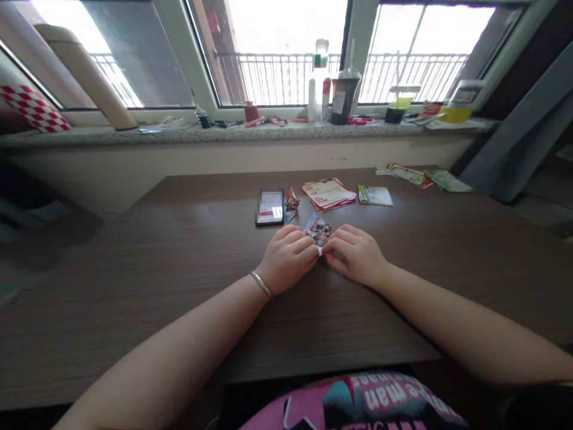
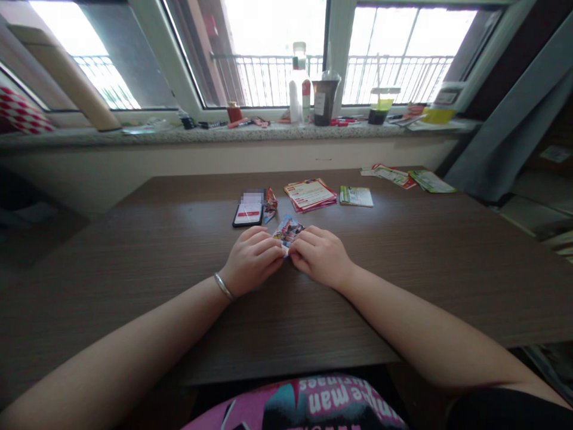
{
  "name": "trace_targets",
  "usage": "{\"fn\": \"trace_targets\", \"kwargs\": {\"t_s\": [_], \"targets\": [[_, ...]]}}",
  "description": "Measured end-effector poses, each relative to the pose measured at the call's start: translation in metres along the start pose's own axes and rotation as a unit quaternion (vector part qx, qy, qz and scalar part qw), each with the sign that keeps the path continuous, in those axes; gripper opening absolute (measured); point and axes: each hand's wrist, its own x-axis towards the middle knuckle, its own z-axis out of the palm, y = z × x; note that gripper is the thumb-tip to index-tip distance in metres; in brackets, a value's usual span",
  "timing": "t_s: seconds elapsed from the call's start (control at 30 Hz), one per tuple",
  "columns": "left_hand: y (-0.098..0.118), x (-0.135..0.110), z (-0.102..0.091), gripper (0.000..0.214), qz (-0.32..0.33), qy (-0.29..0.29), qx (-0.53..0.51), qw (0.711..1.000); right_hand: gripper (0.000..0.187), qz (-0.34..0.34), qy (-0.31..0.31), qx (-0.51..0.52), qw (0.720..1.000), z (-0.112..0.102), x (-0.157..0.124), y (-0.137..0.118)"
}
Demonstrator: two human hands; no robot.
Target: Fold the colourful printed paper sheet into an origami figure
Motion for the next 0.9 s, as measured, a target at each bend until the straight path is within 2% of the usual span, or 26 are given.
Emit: {"fn": "trace_targets", "kwargs": {"t_s": [0.2, 0.47, 0.7, 0.9], "targets": [[-0.001, -0.002, 0.001, 0.018, -0.009, -0.002, -0.008, 1.000, 0.008, 0.054, 0.018, 0.010, 0.998, 0.006, -0.001, 0.008], [-0.005, -0.005, 0.002, 0.016, -0.036, 0.002, -0.036, 0.999, 0.011, 0.059, 0.012, 0.003, 0.998, 0.007, -0.001, 0.012], [-0.017, -0.012, 0.012, 0.017, -0.128, -0.012, -0.035, 0.991, 0.009, 0.087, 0.019, 0.034, 0.995, 0.012, -0.005, 0.027], [-0.030, -0.019, 0.023, 0.017, -0.230, 0.052, -0.128, 0.963, 0.006, 0.092, 0.004, 0.047, 0.995, 0.015, -0.007, 0.035]]}}
